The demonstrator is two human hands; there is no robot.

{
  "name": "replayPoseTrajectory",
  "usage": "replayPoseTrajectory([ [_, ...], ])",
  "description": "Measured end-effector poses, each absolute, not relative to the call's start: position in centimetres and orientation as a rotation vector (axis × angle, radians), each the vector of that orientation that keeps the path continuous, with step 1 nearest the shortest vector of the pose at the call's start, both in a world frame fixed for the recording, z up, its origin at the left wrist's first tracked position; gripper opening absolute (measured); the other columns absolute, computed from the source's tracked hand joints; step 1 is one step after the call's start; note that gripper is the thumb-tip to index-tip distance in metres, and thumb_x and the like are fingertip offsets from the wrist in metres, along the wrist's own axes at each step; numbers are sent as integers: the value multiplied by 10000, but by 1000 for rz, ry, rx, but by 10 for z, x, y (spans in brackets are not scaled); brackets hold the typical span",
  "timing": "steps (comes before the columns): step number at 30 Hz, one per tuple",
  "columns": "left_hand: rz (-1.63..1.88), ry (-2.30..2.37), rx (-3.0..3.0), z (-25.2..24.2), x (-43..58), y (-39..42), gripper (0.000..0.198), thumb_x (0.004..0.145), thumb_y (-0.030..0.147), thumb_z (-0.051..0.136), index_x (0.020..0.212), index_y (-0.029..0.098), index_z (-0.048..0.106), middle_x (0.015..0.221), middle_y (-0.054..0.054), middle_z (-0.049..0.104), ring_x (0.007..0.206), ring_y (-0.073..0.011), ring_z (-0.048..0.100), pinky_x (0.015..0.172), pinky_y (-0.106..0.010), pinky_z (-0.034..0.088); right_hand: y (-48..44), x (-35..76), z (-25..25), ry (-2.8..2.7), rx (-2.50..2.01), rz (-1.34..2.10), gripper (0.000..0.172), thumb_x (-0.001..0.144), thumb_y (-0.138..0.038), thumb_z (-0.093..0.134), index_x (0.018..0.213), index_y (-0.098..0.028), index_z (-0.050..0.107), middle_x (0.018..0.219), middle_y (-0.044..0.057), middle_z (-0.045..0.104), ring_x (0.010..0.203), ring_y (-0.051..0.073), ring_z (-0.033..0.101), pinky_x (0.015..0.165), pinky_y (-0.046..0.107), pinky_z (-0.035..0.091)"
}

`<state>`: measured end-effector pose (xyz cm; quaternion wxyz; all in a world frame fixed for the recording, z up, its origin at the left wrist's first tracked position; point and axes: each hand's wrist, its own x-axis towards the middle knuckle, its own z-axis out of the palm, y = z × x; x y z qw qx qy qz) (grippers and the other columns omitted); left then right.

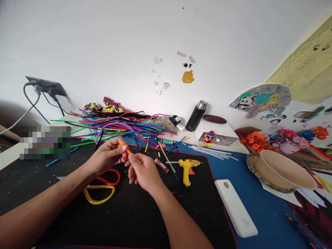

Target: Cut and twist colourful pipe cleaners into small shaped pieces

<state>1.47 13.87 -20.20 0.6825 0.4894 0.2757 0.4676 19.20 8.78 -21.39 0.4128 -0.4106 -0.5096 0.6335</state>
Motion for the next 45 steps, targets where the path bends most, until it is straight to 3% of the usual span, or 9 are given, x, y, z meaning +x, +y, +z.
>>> replayPoseTrajectory([
  [9, 1057, 607, 1095, -200, 16, 138, 374, 818, 396, 897, 765, 159, 613, 605, -13, 691, 510, -111, 606, 494, -193, 436, 88, 193, -211, -1175, -1004, 1680, 541, 908, -715, 657, 857, -177, 639, 530, -37, 592, 409, 107, 551, 390, 195, 353],
  [37, 1067, 590, 1072, -199, 14, 138, 362, 827, 380, 891, 770, 159, 611, 621, -23, 698, 519, -112, 603, 504, -199, 446, 86, 192, -206, -1086, -960, 1752, 583, 890, -746, 669, 855, -164, 670, 545, -27, 594, 416, 110, 538, 397, 211, 345],
  [45, 1071, 567, 1072, -201, 15, 138, 368, 827, 398, 889, 784, 164, 608, 618, -20, 701, 513, -110, 601, 512, -203, 458, 86, 193, -207, -985, -926, 1795, 507, 859, -664, 765, 829, -170, 657, 543, -41, 564, 409, 97, 498, 402, 214, 319],
])
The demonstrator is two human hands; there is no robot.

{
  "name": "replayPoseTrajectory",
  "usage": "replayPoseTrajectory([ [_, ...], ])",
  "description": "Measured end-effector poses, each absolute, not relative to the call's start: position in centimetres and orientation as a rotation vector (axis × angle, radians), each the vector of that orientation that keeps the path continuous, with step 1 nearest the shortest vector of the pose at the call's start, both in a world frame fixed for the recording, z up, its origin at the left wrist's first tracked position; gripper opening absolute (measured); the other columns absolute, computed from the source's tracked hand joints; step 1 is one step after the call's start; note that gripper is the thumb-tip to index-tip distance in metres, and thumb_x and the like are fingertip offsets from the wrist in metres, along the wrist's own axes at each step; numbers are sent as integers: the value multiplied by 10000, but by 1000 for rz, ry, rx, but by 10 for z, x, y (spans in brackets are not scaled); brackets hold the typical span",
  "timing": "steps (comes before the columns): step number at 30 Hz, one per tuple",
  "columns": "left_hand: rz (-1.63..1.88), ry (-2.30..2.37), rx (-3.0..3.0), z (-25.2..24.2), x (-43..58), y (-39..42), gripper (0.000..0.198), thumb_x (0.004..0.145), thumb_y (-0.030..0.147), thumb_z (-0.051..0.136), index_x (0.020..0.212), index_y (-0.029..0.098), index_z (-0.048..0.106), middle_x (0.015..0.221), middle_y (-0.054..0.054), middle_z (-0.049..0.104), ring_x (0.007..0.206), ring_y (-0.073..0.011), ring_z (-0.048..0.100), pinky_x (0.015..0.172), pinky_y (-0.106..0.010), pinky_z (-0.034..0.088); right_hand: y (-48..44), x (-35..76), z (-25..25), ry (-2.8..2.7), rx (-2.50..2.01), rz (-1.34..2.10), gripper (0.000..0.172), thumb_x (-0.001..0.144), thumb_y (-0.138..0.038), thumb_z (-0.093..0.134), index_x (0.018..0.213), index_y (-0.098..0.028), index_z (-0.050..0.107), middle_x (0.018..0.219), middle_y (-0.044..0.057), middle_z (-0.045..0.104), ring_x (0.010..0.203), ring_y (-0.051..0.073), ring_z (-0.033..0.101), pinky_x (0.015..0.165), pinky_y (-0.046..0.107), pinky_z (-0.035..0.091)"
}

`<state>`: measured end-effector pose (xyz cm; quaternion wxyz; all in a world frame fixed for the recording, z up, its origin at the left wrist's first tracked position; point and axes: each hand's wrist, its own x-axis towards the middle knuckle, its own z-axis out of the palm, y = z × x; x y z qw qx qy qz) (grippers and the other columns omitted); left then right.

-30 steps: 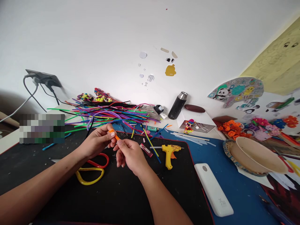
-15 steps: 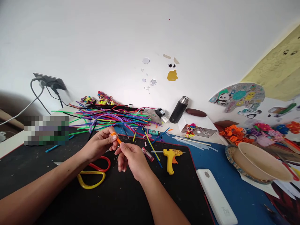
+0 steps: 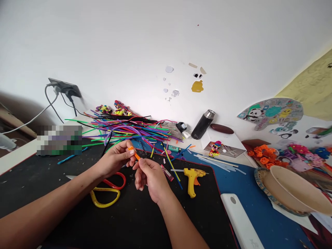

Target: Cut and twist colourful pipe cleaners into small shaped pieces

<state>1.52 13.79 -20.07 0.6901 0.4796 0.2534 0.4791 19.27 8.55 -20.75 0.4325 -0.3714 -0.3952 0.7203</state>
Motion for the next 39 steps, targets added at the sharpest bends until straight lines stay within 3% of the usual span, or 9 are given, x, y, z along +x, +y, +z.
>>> replayPoseTrajectory([
  [31, 1067, 589, 1047, -211, 15, 143, 375, 814, 396, 898, 787, 160, 608, 625, -24, 713, 511, -109, 619, 515, -197, 498, 90, 192, -217, -1173, -997, 1655, 553, 919, -703, 663, 846, -155, 676, 521, -24, 587, 395, 110, 539, 392, 207, 367],
  [39, 1087, 582, 1032, -211, 16, 142, 377, 804, 385, 907, 786, 159, 606, 628, -17, 713, 508, -109, 621, 500, -191, 487, 90, 194, -215, -1044, -941, 1716, 519, 864, -668, 756, 826, -156, 678, 508, -40, 565, 395, 100, 510, 385, 197, 358],
])
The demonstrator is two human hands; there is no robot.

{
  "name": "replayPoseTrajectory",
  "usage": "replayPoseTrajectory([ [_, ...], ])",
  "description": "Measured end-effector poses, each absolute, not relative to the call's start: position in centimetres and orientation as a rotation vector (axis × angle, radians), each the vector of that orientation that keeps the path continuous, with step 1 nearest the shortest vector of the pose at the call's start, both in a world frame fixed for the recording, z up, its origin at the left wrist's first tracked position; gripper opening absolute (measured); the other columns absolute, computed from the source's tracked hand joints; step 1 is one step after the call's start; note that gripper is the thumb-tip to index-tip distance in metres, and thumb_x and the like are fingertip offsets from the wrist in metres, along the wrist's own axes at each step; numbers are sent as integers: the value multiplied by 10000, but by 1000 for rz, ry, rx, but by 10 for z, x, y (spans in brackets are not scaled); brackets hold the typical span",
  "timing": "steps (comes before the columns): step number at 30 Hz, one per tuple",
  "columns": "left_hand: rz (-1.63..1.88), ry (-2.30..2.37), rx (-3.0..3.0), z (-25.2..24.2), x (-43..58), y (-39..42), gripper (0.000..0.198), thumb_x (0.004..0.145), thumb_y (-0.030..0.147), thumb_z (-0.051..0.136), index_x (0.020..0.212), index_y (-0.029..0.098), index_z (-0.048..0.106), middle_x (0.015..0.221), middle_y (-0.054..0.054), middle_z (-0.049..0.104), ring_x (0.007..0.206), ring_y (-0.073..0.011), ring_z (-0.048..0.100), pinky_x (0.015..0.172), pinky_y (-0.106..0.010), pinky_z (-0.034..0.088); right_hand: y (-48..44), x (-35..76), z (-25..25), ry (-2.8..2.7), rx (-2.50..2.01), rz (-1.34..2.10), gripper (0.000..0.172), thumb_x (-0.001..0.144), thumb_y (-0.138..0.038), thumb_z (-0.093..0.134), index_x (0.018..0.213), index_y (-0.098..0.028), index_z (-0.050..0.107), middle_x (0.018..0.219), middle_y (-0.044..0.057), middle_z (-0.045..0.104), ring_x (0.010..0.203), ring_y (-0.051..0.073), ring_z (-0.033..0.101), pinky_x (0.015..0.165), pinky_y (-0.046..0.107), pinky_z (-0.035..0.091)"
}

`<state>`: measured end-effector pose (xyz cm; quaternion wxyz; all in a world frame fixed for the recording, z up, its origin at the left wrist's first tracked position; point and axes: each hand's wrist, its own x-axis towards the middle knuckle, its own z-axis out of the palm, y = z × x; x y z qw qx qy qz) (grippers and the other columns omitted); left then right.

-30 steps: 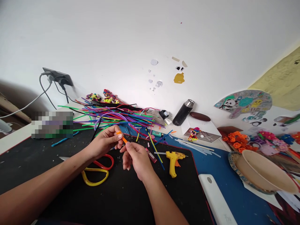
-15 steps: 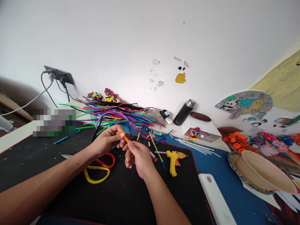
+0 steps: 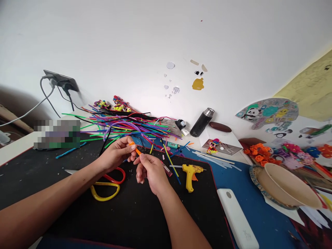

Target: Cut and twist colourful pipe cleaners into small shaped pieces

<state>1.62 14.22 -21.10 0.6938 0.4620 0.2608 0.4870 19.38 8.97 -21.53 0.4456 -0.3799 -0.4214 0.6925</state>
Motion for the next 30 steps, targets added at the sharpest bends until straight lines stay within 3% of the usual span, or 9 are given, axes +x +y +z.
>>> replayPoseTrajectory([
  [20, 1101, 595, 1046, -211, 17, 142, 371, 819, 374, 895, 771, 160, 595, 635, -12, 704, 519, -114, 631, 500, -195, 480, 89, 194, -214, -995, -891, 1778, 507, 859, -652, 772, 804, -157, 678, 479, -56, 526, 374, 93, 474, 373, 201, 325],
  [30, 1095, 613, 1022, -208, 18, 140, 390, 795, 390, 914, 793, 169, 594, 616, -2, 695, 515, -117, 627, 491, -197, 465, 88, 192, -215, -1098, -948, 1689, 530, 908, -679, 686, 835, -154, 692, 490, -30, 577, 380, 106, 517, 381, 204, 354],
])
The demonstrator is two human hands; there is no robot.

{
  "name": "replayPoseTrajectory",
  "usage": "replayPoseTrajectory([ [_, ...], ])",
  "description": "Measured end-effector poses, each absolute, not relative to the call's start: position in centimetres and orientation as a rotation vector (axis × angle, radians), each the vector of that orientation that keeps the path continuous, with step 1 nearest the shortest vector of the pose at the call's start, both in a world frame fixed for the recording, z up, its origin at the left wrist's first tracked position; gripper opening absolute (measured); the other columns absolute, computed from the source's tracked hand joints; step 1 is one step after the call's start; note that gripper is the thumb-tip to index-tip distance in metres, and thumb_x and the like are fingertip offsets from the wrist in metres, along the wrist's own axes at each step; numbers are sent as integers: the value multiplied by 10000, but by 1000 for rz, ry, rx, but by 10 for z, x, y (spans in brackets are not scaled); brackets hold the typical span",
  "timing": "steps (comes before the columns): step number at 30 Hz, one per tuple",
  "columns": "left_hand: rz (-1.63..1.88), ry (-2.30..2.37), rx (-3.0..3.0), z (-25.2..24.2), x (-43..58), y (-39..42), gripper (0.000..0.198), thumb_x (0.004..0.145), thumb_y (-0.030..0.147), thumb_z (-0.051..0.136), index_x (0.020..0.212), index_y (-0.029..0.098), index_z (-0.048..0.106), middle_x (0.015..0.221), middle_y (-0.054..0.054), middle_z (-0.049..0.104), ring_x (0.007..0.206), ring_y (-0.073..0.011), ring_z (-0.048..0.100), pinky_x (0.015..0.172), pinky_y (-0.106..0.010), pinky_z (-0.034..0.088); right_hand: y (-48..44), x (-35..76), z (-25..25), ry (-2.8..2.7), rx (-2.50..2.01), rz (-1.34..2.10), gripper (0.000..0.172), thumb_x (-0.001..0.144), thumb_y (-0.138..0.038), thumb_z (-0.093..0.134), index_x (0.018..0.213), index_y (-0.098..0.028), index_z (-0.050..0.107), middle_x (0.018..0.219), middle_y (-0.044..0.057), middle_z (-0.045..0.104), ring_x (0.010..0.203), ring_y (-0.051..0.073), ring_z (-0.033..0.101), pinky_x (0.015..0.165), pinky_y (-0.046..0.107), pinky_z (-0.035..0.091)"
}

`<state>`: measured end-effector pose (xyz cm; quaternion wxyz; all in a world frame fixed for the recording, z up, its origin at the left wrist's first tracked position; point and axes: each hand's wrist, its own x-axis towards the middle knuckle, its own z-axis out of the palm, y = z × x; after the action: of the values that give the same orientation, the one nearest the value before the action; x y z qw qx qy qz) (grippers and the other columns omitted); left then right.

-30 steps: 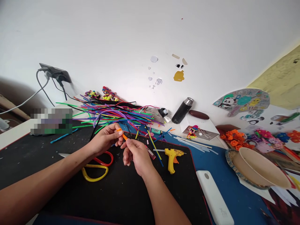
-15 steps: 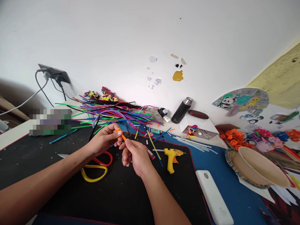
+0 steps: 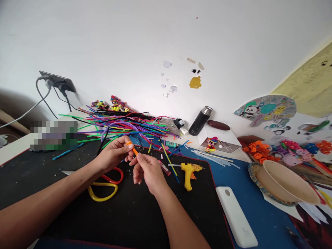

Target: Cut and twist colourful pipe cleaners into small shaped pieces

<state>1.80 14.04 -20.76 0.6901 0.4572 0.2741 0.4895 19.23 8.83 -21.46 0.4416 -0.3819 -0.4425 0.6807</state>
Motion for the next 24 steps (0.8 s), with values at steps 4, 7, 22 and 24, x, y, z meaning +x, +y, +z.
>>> replayPoseTrajectory([
  [4, 1095, 612, 1027, -208, 18, 141, 387, 798, 387, 911, 790, 170, 591, 619, -3, 695, 521, -121, 633, 492, -198, 463, 89, 193, -213, -1057, -920, 1730, 521, 883, -672, 723, 814, -157, 688, 490, -39, 562, 381, 101, 505, 383, 207, 350],
  [7, 1096, 616, 1031, -208, 17, 141, 387, 799, 389, 909, 787, 168, 591, 622, -5, 698, 519, -120, 634, 494, -197, 469, 89, 193, -214, -1034, -900, 1752, 505, 885, -656, 732, 806, -160, 682, 482, -47, 544, 377, 99, 490, 380, 209, 339],
  [22, 950, 499, 889, -207, 10, 142, 266, 802, 302, 913, 862, 143, 709, 606, -18, 684, 489, -103, 612, 465, -163, 457, 86, 195, -204, -974, -838, 1866, 538, 841, -675, 779, 735, -172, 619, 391, -116, 350, 318, 74, 366, 387, 222, 248],
  [24, 935, 476, 893, -208, 8, 142, 272, 794, 298, 919, 945, 144, 754, 609, -15, 679, 496, -100, 610, 465, -157, 448, 86, 196, -203, -966, -823, 1886, 525, 851, -660, 779, 735, -174, 618, 388, -122, 334, 316, 71, 353, 389, 218, 241],
])
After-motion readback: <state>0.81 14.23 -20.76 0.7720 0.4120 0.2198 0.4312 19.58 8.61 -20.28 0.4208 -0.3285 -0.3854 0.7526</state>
